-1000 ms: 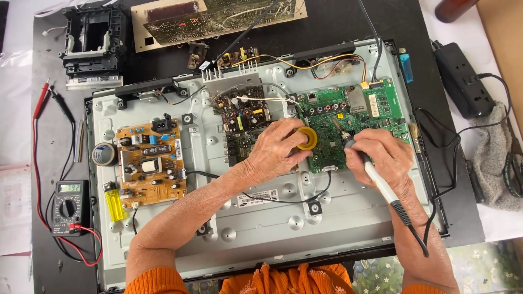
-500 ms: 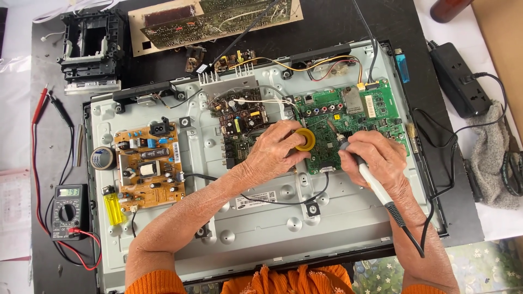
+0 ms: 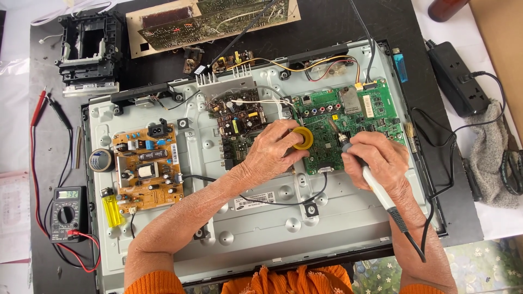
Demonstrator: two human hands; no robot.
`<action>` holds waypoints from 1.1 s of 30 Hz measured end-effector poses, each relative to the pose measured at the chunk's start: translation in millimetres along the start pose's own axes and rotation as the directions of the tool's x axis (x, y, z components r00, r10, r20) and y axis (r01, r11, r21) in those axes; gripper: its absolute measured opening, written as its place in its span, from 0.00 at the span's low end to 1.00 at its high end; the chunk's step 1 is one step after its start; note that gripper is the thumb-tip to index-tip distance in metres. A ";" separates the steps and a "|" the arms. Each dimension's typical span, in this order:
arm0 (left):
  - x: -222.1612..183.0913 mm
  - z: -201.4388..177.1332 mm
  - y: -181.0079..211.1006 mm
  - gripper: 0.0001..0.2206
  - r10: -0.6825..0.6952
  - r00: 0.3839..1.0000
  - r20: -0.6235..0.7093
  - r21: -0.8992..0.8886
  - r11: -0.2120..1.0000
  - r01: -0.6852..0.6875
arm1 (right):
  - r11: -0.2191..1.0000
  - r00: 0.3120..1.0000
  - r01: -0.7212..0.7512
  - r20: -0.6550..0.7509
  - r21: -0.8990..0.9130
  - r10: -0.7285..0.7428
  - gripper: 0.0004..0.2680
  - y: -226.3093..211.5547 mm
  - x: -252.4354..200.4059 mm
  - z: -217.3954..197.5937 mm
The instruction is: Soldering electronic components on a television circuit board using a soldering iron and solder wire.
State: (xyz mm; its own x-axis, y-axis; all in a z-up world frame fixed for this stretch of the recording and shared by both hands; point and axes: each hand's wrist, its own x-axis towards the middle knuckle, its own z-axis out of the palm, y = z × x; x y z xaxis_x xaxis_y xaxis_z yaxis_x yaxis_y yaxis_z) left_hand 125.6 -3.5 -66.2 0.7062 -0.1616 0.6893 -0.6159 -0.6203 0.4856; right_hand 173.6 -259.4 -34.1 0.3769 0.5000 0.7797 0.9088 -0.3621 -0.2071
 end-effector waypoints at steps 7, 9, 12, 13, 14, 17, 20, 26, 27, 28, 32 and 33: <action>2.7 -3.3 2.1 0.11 -0.005 1.000 -0.020 -0.009 1.000 0.005 | 1.000 0.999 0.002 0.036 -0.014 -0.002 0.04 -1.0 -4.4 3.2; 1.9 -2.1 1.7 0.11 -0.003 1.000 -0.022 -0.016 1.000 0.003 | 1.000 0.999 0.003 0.034 -0.016 -0.002 0.04 -1.0 -3.2 2.4; 0.5 -0.9 1.1 0.11 -0.005 1.000 -0.020 -0.019 1.000 0.005 | 1.000 1.000 0.011 0.028 -0.020 -0.010 0.04 -0.3 -1.8 2.6; 0.4 -0.3 0.8 0.11 -0.007 1.000 -0.016 -0.016 1.000 0.006 | 1.000 1.000 0.017 0.024 -0.026 -0.017 0.04 0.0 -1.6 2.6; 0.5 -0.3 0.6 0.11 -0.006 1.000 -0.015 -0.018 1.000 0.006 | 1.000 1.000 0.016 0.024 -0.027 -0.016 0.04 -0.8 -0.7 2.4; 0.3 -0.3 0.2 0.11 0.000 1.000 -0.004 -0.007 1.000 0.000 | 1.000 1.000 0.015 0.016 0.000 -0.015 0.05 -1.6 1.1 2.3; 1.5 -0.5 1.0 0.11 0.010 1.000 -0.003 -0.002 1.000 -0.010 | 1.000 1.000 0.016 0.022 -0.025 -0.015 0.05 -1.3 2.0 2.3; 4.8 -3.1 4.2 0.11 0.005 1.000 -0.003 -0.025 1.000 -0.006 | 0.999 0.999 0.028 0.033 -0.045 -0.027 0.04 -1.2 2.7 2.8; 4.8 -3.3 4.2 0.10 0.009 1.000 -0.005 -0.029 1.000 -0.009 | 0.999 0.999 0.021 0.026 -0.036 -0.020 0.04 -1.0 2.5 3.4; 4.8 -3.5 4.2 0.10 0.012 1.000 -0.007 -0.033 0.999 -0.012 | 1.000 1.000 0.015 0.020 -0.028 -0.014 0.04 -0.8 2.3 4.0; 4.1 -2.1 3.0 0.10 0.012 1.000 -0.006 -0.037 0.999 -0.012 | 0.999 1.000 0.019 0.023 -0.043 -0.018 0.04 -1.8 4.2 2.5; 4.2 -2.1 2.9 0.10 0.012 1.000 -0.002 -0.037 0.999 -0.012 | 0.999 1.000 0.016 0.025 -0.043 -0.015 0.04 -1.9 4.2 2.5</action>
State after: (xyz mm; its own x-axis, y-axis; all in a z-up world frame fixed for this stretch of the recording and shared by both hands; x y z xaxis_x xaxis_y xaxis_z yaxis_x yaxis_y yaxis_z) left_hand 126.0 -4.4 -60.8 0.6981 -0.1677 0.6961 -0.6371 -0.5892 0.4969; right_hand 173.9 -254.7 -31.9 0.3676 0.5251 0.7675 0.9063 -0.3872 -0.1691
